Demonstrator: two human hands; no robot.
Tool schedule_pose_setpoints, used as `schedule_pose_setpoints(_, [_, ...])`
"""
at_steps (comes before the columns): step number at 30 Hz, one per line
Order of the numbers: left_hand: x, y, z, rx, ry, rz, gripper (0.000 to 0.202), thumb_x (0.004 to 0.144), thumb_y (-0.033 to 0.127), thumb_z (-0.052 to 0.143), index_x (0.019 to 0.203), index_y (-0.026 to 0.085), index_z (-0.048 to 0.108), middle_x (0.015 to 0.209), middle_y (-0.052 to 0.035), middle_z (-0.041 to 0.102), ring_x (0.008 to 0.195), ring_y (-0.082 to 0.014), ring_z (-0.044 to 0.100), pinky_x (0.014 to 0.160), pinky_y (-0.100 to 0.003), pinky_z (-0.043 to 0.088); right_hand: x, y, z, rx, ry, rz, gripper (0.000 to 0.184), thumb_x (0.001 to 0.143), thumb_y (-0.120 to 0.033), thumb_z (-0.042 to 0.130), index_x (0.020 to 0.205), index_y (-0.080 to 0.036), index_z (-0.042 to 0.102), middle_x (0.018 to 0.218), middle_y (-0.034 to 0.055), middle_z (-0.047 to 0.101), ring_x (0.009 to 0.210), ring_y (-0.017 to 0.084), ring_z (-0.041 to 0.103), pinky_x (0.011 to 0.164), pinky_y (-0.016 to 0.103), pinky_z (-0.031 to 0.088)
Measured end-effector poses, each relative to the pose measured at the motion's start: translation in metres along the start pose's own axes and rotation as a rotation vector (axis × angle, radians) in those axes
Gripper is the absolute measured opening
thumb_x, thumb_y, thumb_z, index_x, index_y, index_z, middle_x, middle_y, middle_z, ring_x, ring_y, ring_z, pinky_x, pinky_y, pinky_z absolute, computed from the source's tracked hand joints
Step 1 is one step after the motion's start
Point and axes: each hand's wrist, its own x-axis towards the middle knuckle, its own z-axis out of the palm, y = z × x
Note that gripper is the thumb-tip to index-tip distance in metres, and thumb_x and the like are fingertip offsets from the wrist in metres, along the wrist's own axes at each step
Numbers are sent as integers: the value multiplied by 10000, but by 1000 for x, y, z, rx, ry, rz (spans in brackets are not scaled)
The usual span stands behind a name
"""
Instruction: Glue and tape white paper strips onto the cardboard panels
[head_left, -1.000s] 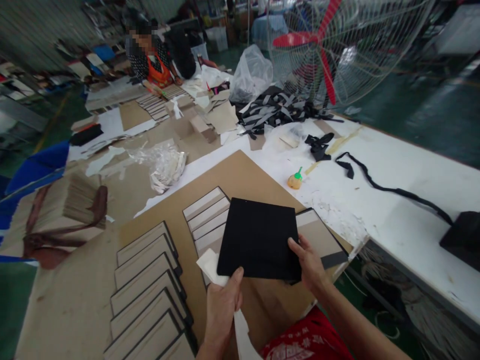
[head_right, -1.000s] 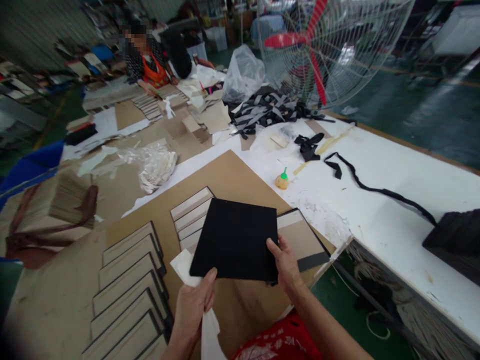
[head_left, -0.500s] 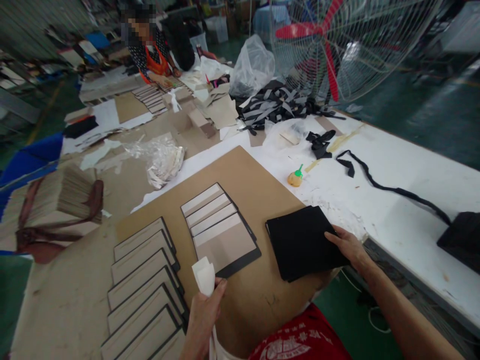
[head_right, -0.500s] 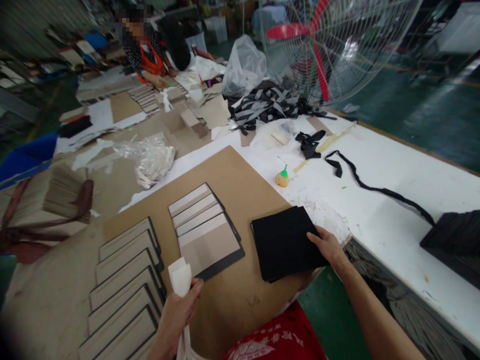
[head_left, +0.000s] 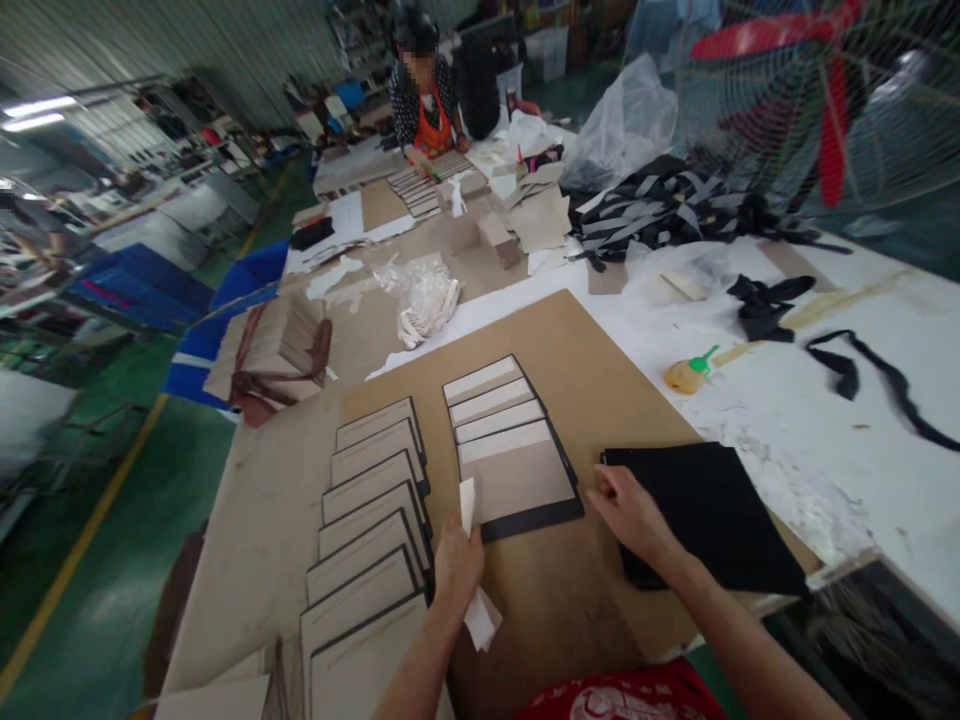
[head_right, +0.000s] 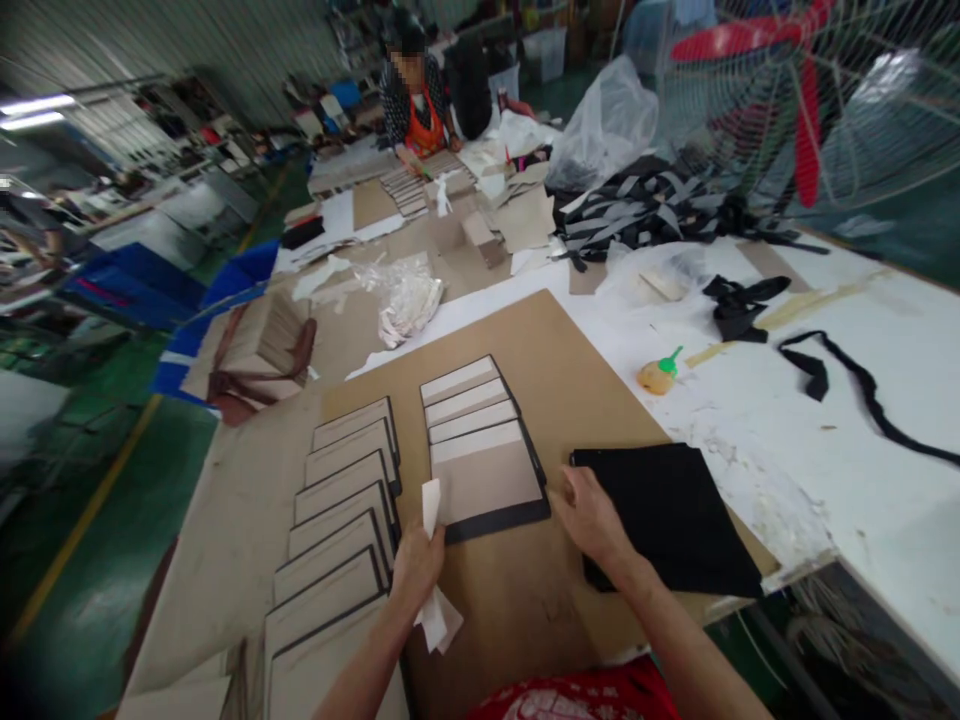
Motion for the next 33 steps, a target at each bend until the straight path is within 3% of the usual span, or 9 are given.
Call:
schedule_pose_setpoints(3, [-2,1,10,2,1,39,407,913,176,484,1298,77,572,1323,-202,609,1272,-251,563,1053,-290,409,6,-33,44,-58,-73,98,517,813,-286,581,1288,-81,559,1260,211,583,1214,325,549,1054,432,424])
schedule_pose_setpoints(5, [-1,-1,12,-11,-1,43,431,911,161,483,1319,36,543,1336,-231,585,1284,-269,548,1064,-310,407,5,-40,55,-27,-47,199,569,792,-270,602,1312,-50,532,1309,235,558,1284,354,498,1106,446,364])
schedule_pose_setpoints(9, [3,-9,12,-69,-13,50,385,923,163,463,1273,45,571,1281,-219,617,1233,-269,579,1050,-326,417,7,-41,48,73,-30,343,550,822,-352,574,1284,-56,530,1242,235,591,1143,338,604,993,424,454])
schedule_pose_setpoints(12, [6,-12,9,-101,-21,38,339,925,173,454,1209,70,606,1219,-193,658,1174,-259,619,1008,-318,442,16,-47,44,177,-50,364,570,823,-460,579,1263,-98,551,1160,198,647,1072,335,639,929,429,481])
schedule_pose_setpoints(17, [7,-12,1,-87,-78,38,284,911,206,463,1095,114,659,1075,-167,726,1074,-269,680,888,-309,488,33,-60,46,436,-56,351,433,769,-451,622,1090,-161,654,1056,112,718,1038,294,649,881,381,502])
schedule_pose_setpoints(20, [10,-15,-8,-82,-84,-16,319,925,312,450,1066,125,666,1012,-173,739,1028,-313,692,828,-352,500,28,-46,23,607,-47,336,379,745,-488,634,958,-176,675,909,51,738,863,236,676,742,317,530])
schedule_pose_setpoints(24, [15,-23,-18,-155,-38,-224,356,813,452,582,950,142,688,836,-126,736,807,-309,698,671,-352,497,-10,1,-47,749,49,391,474,736,-564,674,1016,-182,648,900,41,741,745,204,671,651,301,528])
schedule_pose_setpoints(28, [12,-22,-18,-325,-105,-261,323,737,478,579,744,176,692,516,-21,586,490,-217,547,487,-315,386,-49,55,-112,870,187,563,525,642,-533,804,1026,-200,670,869,48,760,715,228,689,633,325,544])
schedule_pose_setpoints(33, [8,-3,-17,-623,-207,-249,493,609,630,674,671,141,657,411,70,389,389,-108,343,442,-257,268,-67,98,-130,648,208,604,542,712,-549,698,1122,-195,667,944,76,764,806,279,705,717,398,564])
